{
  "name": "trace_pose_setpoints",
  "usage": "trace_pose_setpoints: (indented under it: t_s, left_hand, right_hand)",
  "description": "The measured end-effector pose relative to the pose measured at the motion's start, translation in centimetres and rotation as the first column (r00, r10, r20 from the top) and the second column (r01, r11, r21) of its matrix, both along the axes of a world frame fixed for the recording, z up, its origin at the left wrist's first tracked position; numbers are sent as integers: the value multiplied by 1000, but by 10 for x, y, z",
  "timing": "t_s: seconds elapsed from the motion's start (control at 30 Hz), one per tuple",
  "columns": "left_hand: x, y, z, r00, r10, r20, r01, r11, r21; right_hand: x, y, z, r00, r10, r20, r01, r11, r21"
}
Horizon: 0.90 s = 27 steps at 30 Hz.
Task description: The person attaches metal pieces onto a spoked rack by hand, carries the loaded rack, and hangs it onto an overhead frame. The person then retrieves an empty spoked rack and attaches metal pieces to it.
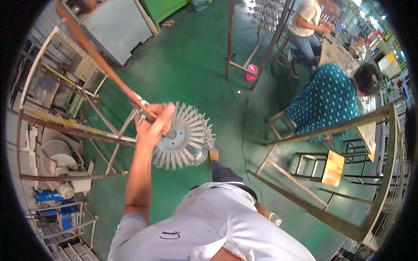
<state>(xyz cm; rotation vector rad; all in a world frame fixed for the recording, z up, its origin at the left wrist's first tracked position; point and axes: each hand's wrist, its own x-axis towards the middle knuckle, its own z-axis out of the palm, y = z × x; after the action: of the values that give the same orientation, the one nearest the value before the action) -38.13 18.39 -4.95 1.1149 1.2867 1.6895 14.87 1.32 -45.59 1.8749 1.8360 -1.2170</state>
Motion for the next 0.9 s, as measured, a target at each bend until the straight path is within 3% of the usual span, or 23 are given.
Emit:
trace_pose_setpoints:
  t_s: [0.07, 0.3, 0.37, 0.43, 0.5, 0.57, 0.6, 0.67, 0.73, 0.8, 0.83, 0.87, 0.9]
  left_hand:
    - [-29, 29, -4, 1000, 3, 12, -3, 1000, 17]
    - [-121, 131, 3, 999, 43, 12, -44, 997, 63]
    - [-145, 161, 2, 999, 52, -4, -52, 997, 56]
    - [-169, 192, 1, 997, 73, -6, -73, 997, 38]
    - [-195, 224, -1, 997, 70, -26, -69, 996, 49]
    - [-223, 259, -8, 994, 63, -90, -57, 996, 72]
    - [-237, 276, -8, 997, 81, 6, -81, 994, 73]
    - [-264, 307, -15, 991, 135, 5, -135, 989, 60]
    - [-296, 345, -22, 993, 112, 35, -114, 992, 55]
    - [-327, 384, -32, 993, 113, -27, -111, 990, 91]
    - [-340, 403, -35, 995, 97, -11, -95, 991, 90]
    - [-356, 424, -36, 997, 80, -2, -79, 994, 79]
    - [-372, 450, -34, 998, 66, -7, -65, 994, 86]
  right_hand:
    - [-12, 14, 3, 997, 43, 68, -37, 996, -78]
    - [-87, 215, 2, 980, -169, -110, 162, 984, -69]
    - [-112, 294, 11, 958, -215, -190, 223, 975, 21]
    - [-107, 369, -66, 948, 83, -306, 39, 928, 371]
    - [-163, 443, -1, 920, -215, -328, 275, 950, 150]
    - [-216, 498, 38, 932, -184, -311, 267, 931, 250]
    - [-236, 517, 36, 909, -206, -363, 308, 917, 252]
    - [-275, 550, 31, 846, -253, -470, 405, 878, 257]
    - [-311, 567, 32, 793, -314, -523, 417, 905, 88]
    - [-332, 568, 5, 856, -262, -445, 360, 921, 150]
    - [-344, 565, -10, 784, -446, -431, 488, 873, -16]
    - [-344, 555, -56, 828, -309, -469, 410, 903, 129]
    - [-376, 551, -21, 819, -500, -280, 494, 864, -97]
